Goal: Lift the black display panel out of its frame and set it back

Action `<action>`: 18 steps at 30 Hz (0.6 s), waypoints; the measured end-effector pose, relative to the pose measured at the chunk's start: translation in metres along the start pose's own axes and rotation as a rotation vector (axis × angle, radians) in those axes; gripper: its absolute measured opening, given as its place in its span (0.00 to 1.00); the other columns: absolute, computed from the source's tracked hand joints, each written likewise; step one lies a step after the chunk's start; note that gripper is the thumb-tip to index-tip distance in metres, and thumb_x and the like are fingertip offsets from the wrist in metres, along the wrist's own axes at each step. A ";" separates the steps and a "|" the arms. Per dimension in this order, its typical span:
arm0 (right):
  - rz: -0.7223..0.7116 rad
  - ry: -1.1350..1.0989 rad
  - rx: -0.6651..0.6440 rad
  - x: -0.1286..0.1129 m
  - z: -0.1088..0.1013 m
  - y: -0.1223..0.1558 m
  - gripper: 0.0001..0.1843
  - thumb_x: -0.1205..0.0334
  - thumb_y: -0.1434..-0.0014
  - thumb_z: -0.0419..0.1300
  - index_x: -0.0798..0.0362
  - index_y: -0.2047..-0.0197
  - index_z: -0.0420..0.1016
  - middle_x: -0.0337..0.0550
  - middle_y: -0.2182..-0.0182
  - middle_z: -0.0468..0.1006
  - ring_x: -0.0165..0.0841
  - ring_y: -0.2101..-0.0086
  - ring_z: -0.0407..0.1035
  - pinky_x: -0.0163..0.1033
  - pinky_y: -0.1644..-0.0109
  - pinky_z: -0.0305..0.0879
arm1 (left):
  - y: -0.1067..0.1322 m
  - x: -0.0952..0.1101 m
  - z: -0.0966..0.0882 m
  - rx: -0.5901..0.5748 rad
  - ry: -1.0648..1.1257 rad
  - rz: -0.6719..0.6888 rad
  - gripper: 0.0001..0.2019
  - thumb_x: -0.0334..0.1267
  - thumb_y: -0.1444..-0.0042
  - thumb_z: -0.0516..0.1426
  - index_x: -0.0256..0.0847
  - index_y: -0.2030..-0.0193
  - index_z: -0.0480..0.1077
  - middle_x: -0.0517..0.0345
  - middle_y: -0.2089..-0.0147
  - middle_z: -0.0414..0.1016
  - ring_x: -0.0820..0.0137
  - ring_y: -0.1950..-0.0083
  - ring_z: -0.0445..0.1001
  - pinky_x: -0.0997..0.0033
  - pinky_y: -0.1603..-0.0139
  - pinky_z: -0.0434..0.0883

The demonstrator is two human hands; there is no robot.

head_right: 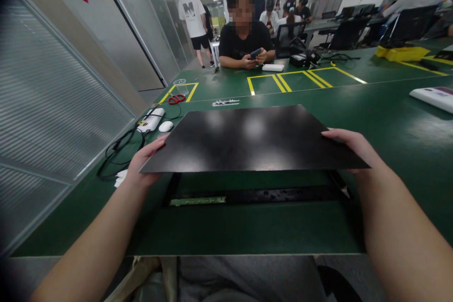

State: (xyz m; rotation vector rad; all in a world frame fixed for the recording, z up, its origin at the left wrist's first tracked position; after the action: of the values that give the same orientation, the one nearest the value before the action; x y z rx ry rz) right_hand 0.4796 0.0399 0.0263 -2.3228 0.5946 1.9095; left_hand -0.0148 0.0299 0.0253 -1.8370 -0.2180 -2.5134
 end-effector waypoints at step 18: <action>0.047 0.210 0.138 -0.005 0.015 0.008 0.19 0.71 0.42 0.57 0.56 0.47 0.75 0.44 0.77 0.79 0.29 0.80 0.70 0.30 0.79 0.62 | 0.005 0.002 0.006 0.158 -0.020 0.204 0.17 0.38 0.62 0.67 0.37 0.61 0.81 0.53 0.63 0.85 0.60 0.61 0.82 0.69 0.63 0.76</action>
State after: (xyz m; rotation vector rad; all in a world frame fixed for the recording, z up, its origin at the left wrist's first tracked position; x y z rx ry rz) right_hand 0.4621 0.0382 0.0296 -2.4566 0.7798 1.5957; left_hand -0.0094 0.0254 0.0298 -1.7305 -0.2112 -2.2741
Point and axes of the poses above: each hand's wrist, its own y-axis away from the middle knuckle, its own z-axis out of the palm, x = y × z, the point moved 2 cm from there along -y, towards the middle knuckle
